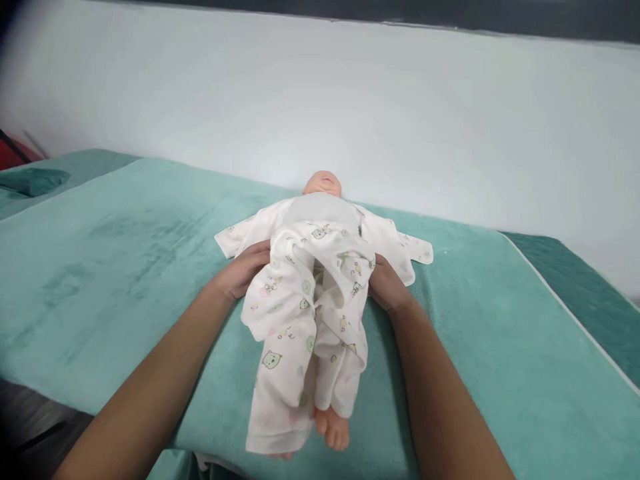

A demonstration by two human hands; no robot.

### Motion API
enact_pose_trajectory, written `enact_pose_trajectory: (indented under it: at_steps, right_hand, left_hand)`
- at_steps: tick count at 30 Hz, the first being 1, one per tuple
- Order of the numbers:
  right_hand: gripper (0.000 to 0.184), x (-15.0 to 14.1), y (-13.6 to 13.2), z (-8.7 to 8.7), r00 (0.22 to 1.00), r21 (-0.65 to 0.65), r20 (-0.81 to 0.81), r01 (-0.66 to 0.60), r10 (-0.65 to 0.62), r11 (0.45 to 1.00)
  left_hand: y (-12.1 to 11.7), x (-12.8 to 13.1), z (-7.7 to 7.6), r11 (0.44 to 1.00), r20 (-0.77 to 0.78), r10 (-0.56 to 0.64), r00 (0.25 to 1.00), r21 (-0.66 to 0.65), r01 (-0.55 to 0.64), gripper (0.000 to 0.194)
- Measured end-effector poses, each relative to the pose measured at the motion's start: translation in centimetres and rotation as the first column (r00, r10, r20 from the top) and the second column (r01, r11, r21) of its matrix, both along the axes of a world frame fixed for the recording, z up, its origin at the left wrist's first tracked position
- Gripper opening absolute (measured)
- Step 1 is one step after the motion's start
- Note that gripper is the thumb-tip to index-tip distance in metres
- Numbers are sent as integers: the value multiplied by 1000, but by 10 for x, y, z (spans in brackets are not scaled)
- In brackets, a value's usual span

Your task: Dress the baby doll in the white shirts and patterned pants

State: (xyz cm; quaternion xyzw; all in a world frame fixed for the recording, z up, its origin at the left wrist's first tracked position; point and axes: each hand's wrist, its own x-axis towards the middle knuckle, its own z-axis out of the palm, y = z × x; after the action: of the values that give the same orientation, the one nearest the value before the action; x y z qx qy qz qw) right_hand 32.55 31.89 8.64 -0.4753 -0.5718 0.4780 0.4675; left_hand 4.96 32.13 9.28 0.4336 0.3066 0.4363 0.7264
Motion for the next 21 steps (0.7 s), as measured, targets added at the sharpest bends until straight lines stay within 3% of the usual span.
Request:
enact_pose_trajectory:
  at_steps: [2, 5, 9, 14, 21]
  right_hand:
    - [34, 2, 0, -1, 1000, -33, -4, -8, 8, 999]
    - [36, 9, 1, -4, 990, -87, 13, -142, 143, 986]
    - [36, 14, 3, -8, 959, -10, 68, -274, 274, 962]
    - [36, 9, 4, -6, 972, 54, 71, -228, 224, 972]
    - [38, -6, -1, -6, 972, -99, -115, -217, 206, 971]
  left_hand:
    - [-1, 0, 0, 1000, -12, 13, 1000, -8, -13, 37]
    - [-3, 0, 1, 997, -55, 63, 997, -46, -65, 35]
    - [-5, 1, 2, 992, -81, 103, 991, -58, -108, 31]
    - [-6, 3, 1, 988, -68, 147, 987, -45, -151, 29]
    - [-4, 2, -2, 991, -20, 134, 991, -19, -134, 22]
